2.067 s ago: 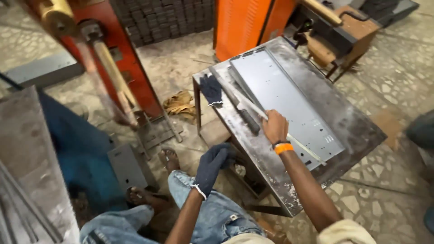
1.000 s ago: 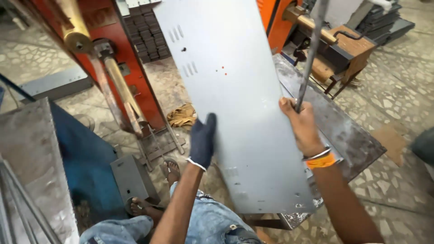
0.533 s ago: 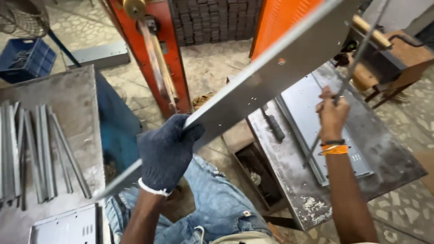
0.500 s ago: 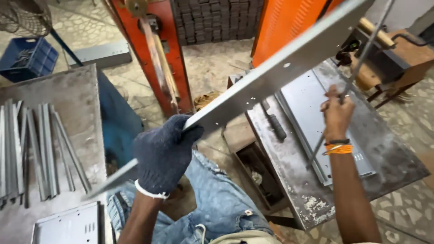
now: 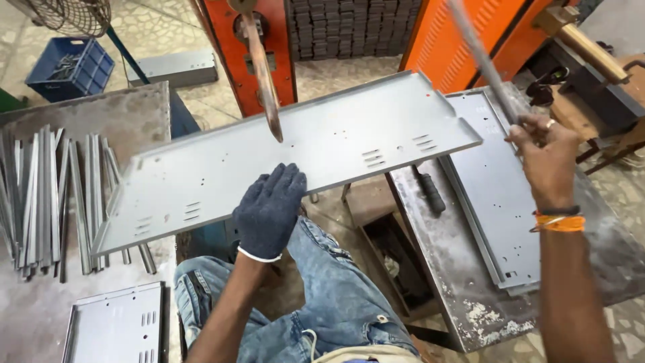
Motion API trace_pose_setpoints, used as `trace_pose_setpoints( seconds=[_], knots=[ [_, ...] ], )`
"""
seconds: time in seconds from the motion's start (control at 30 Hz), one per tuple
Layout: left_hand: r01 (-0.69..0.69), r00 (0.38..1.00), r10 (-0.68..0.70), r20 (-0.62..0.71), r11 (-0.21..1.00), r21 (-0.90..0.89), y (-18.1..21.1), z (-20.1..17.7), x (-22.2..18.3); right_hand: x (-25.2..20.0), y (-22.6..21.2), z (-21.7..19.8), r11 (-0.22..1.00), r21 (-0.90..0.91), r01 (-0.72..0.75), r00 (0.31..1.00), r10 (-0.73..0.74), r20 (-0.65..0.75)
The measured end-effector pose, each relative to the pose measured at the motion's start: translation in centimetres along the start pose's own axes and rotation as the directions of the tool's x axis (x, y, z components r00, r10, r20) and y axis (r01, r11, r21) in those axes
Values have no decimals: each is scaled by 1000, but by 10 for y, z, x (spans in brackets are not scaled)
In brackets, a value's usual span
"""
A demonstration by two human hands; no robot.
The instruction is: Spot welding thin metal strips onto a large metal panel at a production workstation.
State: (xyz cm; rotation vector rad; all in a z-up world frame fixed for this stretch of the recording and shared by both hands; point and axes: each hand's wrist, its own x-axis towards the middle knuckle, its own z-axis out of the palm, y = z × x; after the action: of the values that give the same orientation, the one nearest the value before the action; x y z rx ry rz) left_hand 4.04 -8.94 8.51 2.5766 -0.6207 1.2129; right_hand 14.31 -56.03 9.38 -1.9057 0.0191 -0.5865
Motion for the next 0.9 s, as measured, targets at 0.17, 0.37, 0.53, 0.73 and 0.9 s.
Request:
trace_pose_setpoints(
  seconds=[0.17, 0.37, 0.53, 0.73, 0.9],
  knots=[
    [-39, 999, 38, 18, 998, 47, -4, 12, -2, 32, -67, 51, 851, -312, 422, 896, -340, 286],
    [-58, 995, 46, 94, 991, 124, -2, 34, -22, 52, -101, 180, 679, -131, 723, 537, -433, 724],
    [-123, 983, 105, 151, 986, 113, -9, 29, -23, 26, -118, 281, 717, -51, 695, 515, -448, 731],
    [-130, 981, 111, 158, 984, 118, -9, 26, -21, 21, -104, 336, 600, -94, 794, 536, -618, 575],
    [-103, 988, 90, 125, 989, 103, -9, 27, -23, 30, -103, 348, 554, -144, 820, 546, -680, 490]
  ],
)
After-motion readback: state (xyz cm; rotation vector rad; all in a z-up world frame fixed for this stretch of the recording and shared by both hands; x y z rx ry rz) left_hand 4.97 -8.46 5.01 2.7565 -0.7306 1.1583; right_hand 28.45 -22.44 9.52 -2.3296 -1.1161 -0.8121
